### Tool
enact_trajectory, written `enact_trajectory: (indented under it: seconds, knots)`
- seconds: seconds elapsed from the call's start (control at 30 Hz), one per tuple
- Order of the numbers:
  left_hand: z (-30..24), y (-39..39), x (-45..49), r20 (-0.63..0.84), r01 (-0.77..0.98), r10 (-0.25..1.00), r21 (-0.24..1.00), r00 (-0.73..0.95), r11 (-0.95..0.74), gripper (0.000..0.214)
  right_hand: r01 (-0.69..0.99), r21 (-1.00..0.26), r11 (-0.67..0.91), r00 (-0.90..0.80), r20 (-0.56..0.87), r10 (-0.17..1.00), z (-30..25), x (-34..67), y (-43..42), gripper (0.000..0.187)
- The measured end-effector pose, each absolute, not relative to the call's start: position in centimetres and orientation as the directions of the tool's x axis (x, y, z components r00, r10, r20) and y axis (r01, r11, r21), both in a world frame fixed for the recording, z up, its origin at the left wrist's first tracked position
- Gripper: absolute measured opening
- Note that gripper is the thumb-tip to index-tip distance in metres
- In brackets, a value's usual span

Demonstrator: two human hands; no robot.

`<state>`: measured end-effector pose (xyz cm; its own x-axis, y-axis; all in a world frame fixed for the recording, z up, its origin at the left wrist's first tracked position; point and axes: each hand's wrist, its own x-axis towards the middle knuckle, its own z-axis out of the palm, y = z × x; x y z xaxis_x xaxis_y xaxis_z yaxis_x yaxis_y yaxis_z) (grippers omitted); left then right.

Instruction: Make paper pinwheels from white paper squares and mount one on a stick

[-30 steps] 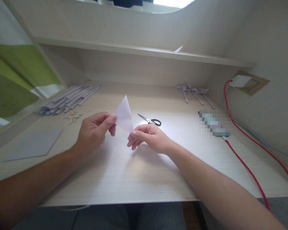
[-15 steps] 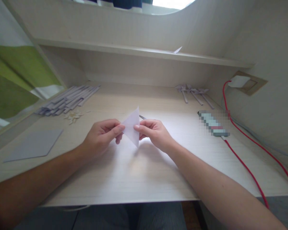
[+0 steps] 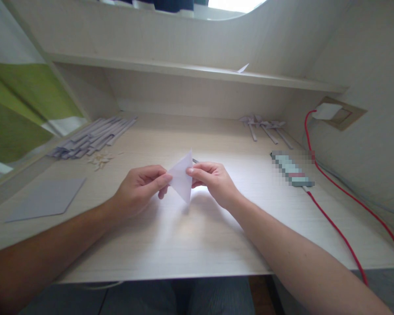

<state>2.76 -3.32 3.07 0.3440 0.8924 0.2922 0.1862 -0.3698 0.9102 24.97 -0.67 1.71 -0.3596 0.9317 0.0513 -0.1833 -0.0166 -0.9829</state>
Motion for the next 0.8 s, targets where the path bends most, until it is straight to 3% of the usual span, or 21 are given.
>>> enact_trajectory:
  seconds: [0.8]
  knots:
    - [3.11, -3.31, 2.59, 0.304, 0.304, 0.846, 0.836, 0.437, -0.457, 0.037, -0.327, -0.944, -0.042, -0.237, 0.038, 0.971, 2.58, 24.77, -0.59, 0.025]
